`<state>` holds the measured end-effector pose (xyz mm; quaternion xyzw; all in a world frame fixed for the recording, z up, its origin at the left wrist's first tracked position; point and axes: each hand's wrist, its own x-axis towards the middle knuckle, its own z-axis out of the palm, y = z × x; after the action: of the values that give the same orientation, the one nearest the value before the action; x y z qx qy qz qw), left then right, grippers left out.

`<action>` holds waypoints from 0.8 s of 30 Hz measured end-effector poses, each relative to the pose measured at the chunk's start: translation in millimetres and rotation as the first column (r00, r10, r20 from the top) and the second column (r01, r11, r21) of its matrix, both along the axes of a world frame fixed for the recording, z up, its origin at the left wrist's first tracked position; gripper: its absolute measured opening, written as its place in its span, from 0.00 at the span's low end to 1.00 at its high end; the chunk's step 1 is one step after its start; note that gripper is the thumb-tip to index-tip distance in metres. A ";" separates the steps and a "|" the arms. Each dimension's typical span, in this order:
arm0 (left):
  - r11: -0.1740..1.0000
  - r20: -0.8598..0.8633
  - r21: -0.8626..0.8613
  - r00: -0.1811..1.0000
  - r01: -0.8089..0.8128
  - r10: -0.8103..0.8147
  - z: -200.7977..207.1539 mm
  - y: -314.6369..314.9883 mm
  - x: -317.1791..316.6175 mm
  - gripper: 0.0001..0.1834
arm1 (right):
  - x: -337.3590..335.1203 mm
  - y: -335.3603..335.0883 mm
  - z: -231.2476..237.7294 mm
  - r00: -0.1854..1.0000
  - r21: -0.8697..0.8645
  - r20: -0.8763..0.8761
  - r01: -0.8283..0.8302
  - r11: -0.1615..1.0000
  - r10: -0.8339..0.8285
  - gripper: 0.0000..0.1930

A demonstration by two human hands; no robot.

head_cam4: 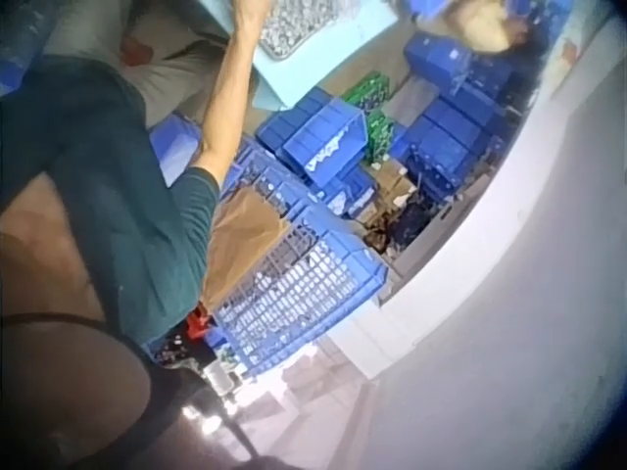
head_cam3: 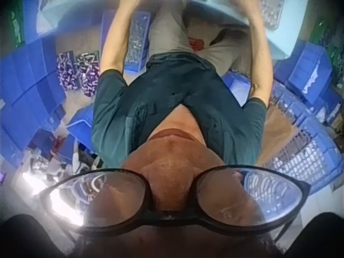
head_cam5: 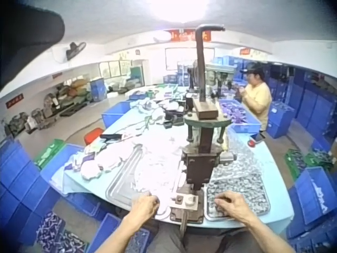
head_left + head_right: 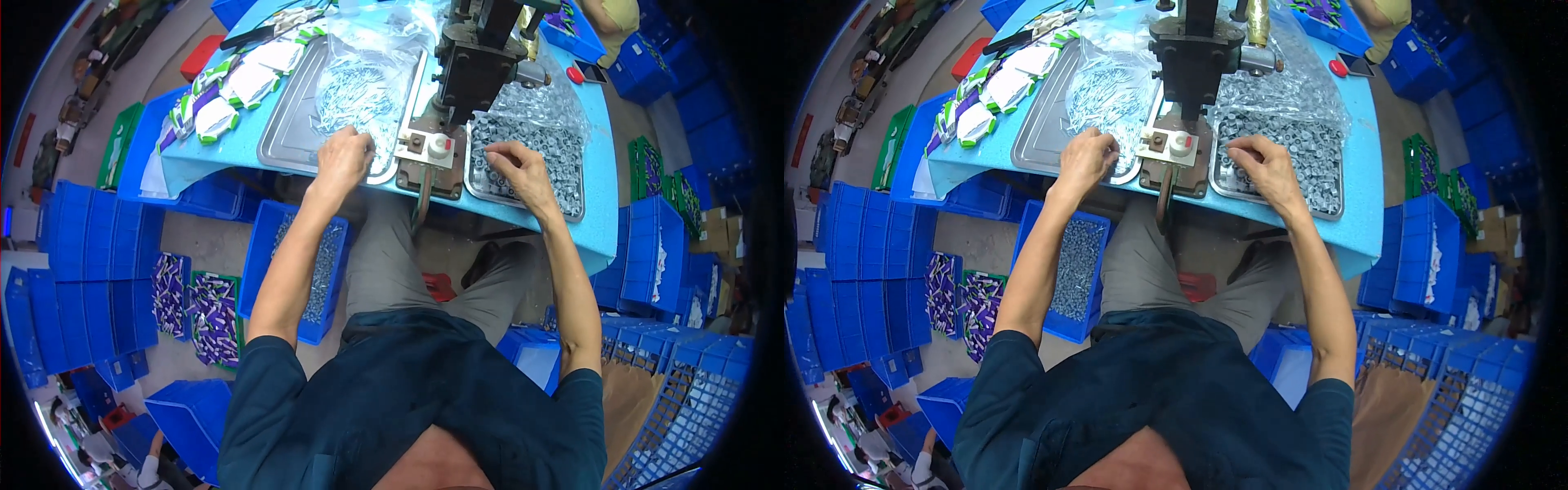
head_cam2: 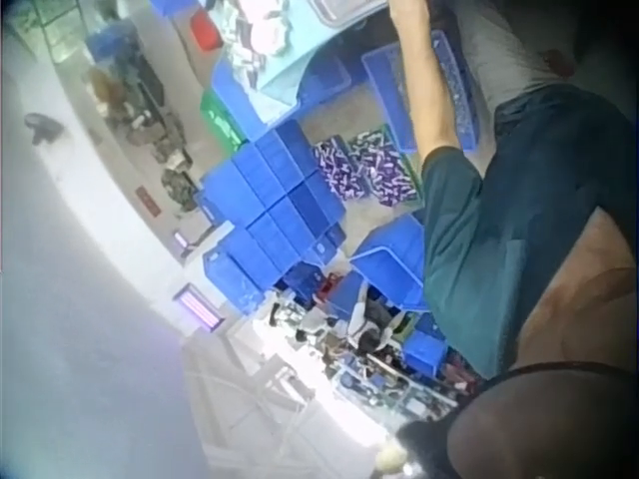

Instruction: Assembling small plastic and metal components using a manual press machine on a factory assembly line.

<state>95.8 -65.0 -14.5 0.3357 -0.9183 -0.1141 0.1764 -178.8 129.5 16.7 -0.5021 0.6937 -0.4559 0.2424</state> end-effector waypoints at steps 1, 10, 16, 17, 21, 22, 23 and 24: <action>1.000 -0.004 -0.003 1.000 -0.002 0.002 -2.7 -2.1 0.5 0.07 | 4.5 -5.2 1.6 0.992 0.051 0.119 0.025 0.998 -0.031 0.11; 0.999 -0.228 0.012 0.973 0.043 -0.039 -3.5 -3.1 4.6 0.06 | 59.2 -53.2 -10.5 0.914 -0.294 -0.334 0.132 0.946 -0.232 0.13; 0.672 -0.485 0.699 0.853 0.245 0.194 6.9 6.8 -3.3 0.11 | 54.3 -60.4 -37.9 0.844 -0.493 -0.514 -0.146 0.858 -0.152 0.12; 0.557 -0.518 0.766 0.821 0.321 0.241 11.1 13.7 -6.4 0.12 | 58.4 -58.1 -35.6 0.811 -0.477 -0.569 -0.195 0.857 -0.132 0.12; 0.439 -0.640 0.753 0.701 0.491 0.314 18.4 29.7 -23.2 0.13 | 63.2 -41.3 -31.4 0.701 -0.367 -0.704 -0.219 0.904 -0.115 0.17; 0.477 -0.649 0.742 0.682 0.471 0.336 17.3 32.6 -28.6 0.12 | 61.9 -38.5 -31.6 0.701 -0.368 -0.703 -0.214 0.905 -0.120 0.17; 0.490 -0.653 0.739 0.668 0.462 0.355 19.1 37.0 -36.5 0.11 | 59.3 -35.4 -31.4 0.753 -0.380 -0.651 -0.220 0.898 -0.091 0.18; 0.504 -0.657 0.736 0.654 0.452 0.374 21.0 42.0 -45.2 0.11 | 56.5 -32.3 -31.1 0.801 -0.394 -0.595 -0.224 0.892 -0.061 0.19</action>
<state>50.6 -23.0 6.5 0.2724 -0.5778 -0.6874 0.3455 -122.4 97.3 -14.4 -0.6909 0.5882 -0.4110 -0.0880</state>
